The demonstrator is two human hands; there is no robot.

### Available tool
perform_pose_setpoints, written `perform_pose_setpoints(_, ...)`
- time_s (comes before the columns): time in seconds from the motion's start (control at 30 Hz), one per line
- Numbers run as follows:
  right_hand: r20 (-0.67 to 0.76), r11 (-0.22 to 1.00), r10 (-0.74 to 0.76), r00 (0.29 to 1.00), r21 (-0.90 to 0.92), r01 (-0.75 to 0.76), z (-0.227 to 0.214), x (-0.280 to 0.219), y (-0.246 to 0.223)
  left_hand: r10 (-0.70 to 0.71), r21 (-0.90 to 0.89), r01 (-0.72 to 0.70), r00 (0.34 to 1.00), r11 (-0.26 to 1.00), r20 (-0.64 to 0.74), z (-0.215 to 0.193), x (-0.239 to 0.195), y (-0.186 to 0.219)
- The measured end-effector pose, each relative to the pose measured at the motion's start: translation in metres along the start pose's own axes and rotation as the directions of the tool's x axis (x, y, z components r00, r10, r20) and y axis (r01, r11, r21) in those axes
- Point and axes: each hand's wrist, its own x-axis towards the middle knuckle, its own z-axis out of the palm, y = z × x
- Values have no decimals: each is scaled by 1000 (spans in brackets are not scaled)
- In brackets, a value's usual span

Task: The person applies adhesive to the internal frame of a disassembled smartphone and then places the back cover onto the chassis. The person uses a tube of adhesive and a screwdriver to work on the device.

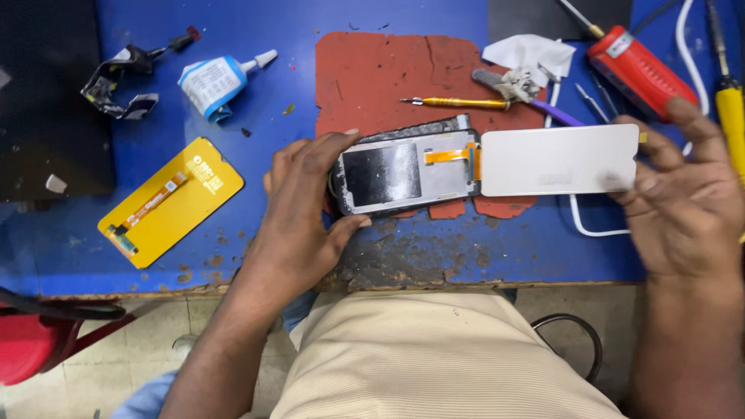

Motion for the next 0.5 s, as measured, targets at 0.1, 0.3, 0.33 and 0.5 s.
perform_pose_setpoints(0.1,-49,988,-24,999,-156,16,-18,2,1,-29,-16,29,1000,999,6,1,0,-1)
perform_pose_setpoints(0.3,-9,833,-98,995,-547,77,-41,5,10,53,-67,-58,996,996,-73,-8,-9,-11)
perform_pose_setpoints(0.33,-17,743,-137,990,-663,92,-42,7,11,11,-76,-22,991,997,-136,-10,-13,-13)
perform_pose_setpoints(0.5,-126,434,-272,954,-901,4,-27,33,16,-80,-134,28,913,991,-400,-16,-33,-25)
